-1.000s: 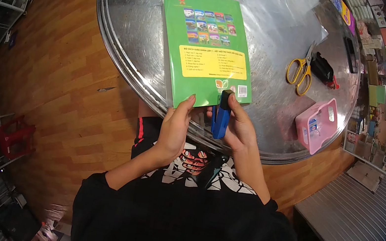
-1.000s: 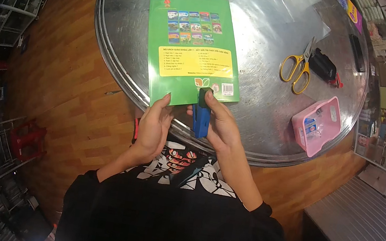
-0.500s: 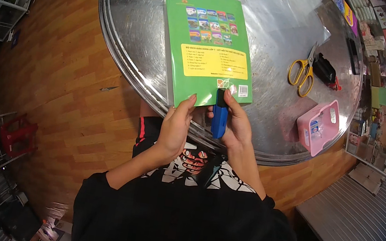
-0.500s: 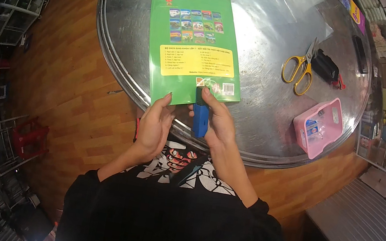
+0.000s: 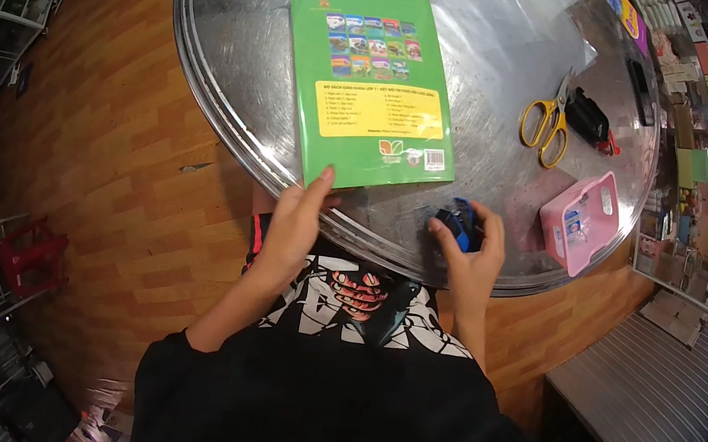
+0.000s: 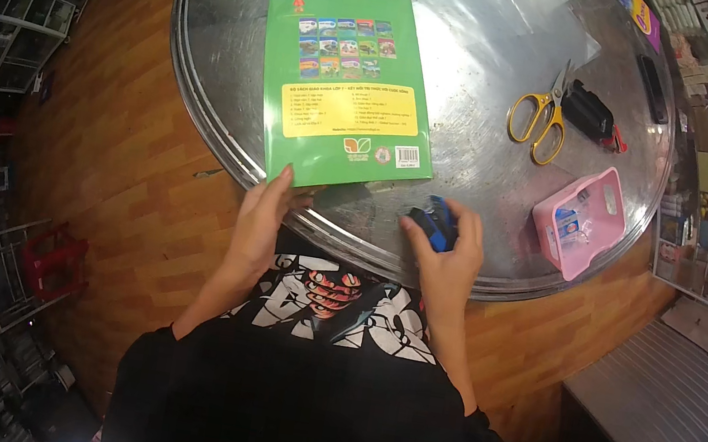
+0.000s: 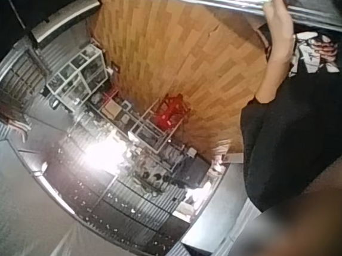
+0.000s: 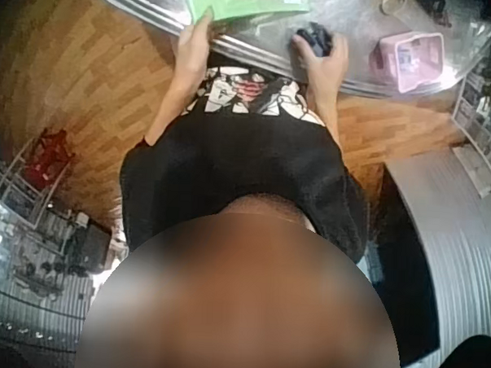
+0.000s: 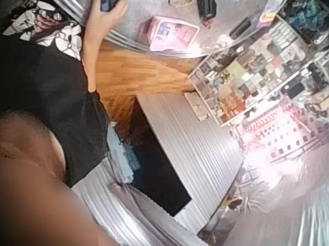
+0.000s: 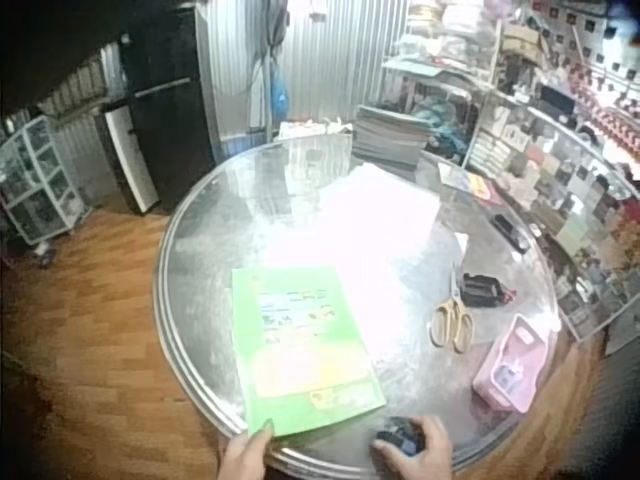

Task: Wrapping a school textbook with a clear plastic cover and stapling the edges.

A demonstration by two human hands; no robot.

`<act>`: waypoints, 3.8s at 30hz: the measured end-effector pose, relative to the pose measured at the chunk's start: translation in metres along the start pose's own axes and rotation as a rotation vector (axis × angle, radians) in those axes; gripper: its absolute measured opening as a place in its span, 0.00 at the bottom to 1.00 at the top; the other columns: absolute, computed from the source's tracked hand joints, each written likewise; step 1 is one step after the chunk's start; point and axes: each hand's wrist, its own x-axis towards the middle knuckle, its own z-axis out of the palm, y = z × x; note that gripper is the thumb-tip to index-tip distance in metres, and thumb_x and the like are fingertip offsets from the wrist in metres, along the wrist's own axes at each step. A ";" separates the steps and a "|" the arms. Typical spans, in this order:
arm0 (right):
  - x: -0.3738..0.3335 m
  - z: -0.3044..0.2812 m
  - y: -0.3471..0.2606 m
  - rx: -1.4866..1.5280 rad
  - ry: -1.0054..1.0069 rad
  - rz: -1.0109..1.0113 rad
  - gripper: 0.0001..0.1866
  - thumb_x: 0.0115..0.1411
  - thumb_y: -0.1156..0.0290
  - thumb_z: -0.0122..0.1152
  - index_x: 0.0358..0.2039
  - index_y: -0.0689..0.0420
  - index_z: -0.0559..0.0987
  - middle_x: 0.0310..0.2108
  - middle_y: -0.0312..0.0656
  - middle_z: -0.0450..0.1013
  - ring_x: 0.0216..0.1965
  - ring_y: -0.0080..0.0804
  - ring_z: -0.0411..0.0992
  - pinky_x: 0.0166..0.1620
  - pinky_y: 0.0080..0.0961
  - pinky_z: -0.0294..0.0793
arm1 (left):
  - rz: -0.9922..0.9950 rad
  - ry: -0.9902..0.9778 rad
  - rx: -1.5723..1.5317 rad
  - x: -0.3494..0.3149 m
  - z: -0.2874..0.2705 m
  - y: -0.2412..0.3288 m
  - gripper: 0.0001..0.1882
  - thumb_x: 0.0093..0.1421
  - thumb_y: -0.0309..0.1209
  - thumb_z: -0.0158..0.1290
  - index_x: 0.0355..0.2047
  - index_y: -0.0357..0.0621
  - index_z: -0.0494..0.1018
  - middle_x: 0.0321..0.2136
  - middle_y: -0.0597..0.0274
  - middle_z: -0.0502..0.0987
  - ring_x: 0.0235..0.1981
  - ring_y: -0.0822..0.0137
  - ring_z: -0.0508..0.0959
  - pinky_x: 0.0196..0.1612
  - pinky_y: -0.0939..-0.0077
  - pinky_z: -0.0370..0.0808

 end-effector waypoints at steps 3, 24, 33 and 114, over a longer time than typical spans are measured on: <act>0.001 -0.001 0.016 -0.100 0.122 -0.053 0.21 0.41 0.72 0.67 0.36 0.63 0.71 0.33 0.45 0.67 0.35 0.37 0.67 0.40 0.26 0.66 | 0.038 0.122 -0.257 -0.006 -0.011 -0.001 0.16 0.61 0.35 0.42 0.42 0.34 0.68 0.35 0.61 0.73 0.36 0.72 0.72 0.40 0.78 0.67; 0.007 0.059 -0.054 -0.027 0.106 -0.868 0.20 0.40 0.77 0.64 0.39 0.59 0.74 0.38 0.42 0.68 0.40 0.39 0.65 0.43 0.31 0.62 | 0.184 -0.138 -0.500 -0.012 0.000 0.027 0.24 0.55 0.22 0.43 0.53 0.34 0.54 0.33 0.57 0.72 0.35 0.71 0.71 0.41 0.77 0.67; 0.012 0.051 -0.061 0.010 0.216 -0.908 0.14 0.37 0.80 0.64 0.29 0.60 0.77 0.29 0.38 0.71 0.33 0.35 0.66 0.37 0.26 0.64 | -0.033 -0.190 -0.644 -0.011 0.014 0.044 0.33 0.56 0.22 0.46 0.58 0.37 0.42 0.33 0.60 0.71 0.35 0.73 0.69 0.42 0.78 0.64; 0.008 0.015 -0.024 0.701 -0.698 0.522 0.17 0.59 0.61 0.49 0.25 0.64 0.74 0.18 0.38 0.70 0.16 0.20 0.67 0.16 0.12 0.63 | -0.135 -0.305 0.021 0.011 0.008 -0.009 0.15 0.55 0.34 0.42 0.16 0.39 0.68 0.08 0.67 0.63 0.10 0.79 0.57 0.16 0.84 0.51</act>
